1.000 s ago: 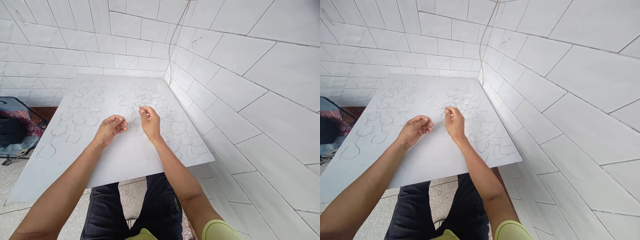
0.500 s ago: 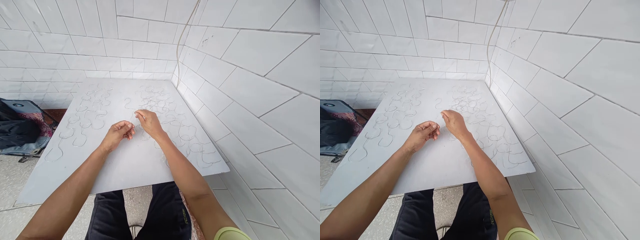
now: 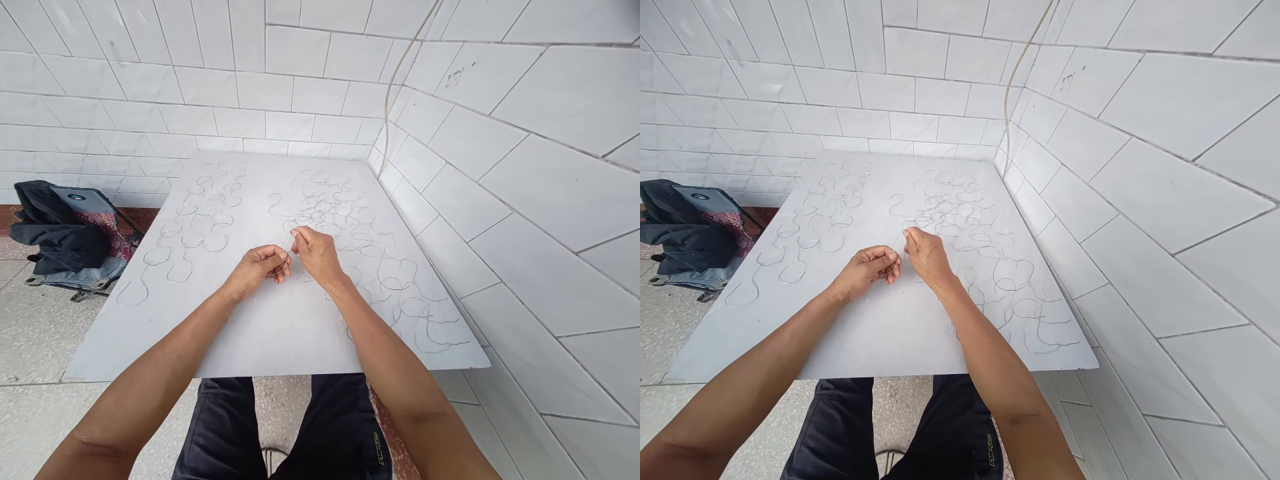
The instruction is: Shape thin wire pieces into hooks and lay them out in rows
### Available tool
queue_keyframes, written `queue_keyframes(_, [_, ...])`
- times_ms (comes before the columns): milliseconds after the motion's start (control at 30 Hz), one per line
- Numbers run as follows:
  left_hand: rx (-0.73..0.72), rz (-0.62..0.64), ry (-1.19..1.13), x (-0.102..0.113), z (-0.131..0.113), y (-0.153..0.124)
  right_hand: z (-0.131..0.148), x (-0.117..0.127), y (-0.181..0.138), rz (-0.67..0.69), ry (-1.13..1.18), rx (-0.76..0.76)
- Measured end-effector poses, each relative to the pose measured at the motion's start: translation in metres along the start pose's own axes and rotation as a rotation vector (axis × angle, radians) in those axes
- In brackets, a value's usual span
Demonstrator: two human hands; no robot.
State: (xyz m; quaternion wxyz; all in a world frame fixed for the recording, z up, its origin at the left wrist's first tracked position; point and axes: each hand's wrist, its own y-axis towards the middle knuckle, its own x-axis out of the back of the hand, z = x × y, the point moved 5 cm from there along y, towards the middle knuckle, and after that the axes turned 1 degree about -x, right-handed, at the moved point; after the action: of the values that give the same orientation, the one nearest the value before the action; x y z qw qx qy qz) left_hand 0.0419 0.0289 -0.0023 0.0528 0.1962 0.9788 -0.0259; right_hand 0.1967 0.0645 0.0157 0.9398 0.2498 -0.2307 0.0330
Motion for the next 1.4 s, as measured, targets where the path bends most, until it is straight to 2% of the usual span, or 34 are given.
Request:
queue_keyframes(233, [-0.003,0.014,-0.019,0.006,-0.003,0.000,-0.003,0.016,0.006,0.032,0.332,-0.146])
queue_keyframes(333, [-0.009,0.018,-0.021,0.004,-0.005,0.000,-0.004,0.014,0.006,0.107,0.512,-0.197])
queue_keyframes(433, [-0.002,0.030,-0.015,0.002,-0.004,-0.001,-0.005,0.009,0.006,0.166,0.598,-0.241])
queue_keyframes(700, [0.035,0.048,-0.019,0.003,-0.002,0.000,-0.010,0.008,0.005,0.234,0.599,-0.284])
queue_keyframes(1000, [0.084,0.168,-0.240,0.003,-0.006,-0.002,-0.008,0.012,0.006,0.268,0.707,-0.276])
queue_keyframes(1233, [0.159,0.217,-0.232,-0.005,0.001,-0.002,-0.010,0.014,0.005,0.384,0.706,-0.264])
queue_keyframes(1400, [0.149,0.185,-0.189,-0.007,0.004,0.000,-0.014,0.018,0.005,0.421,0.631,-0.266])
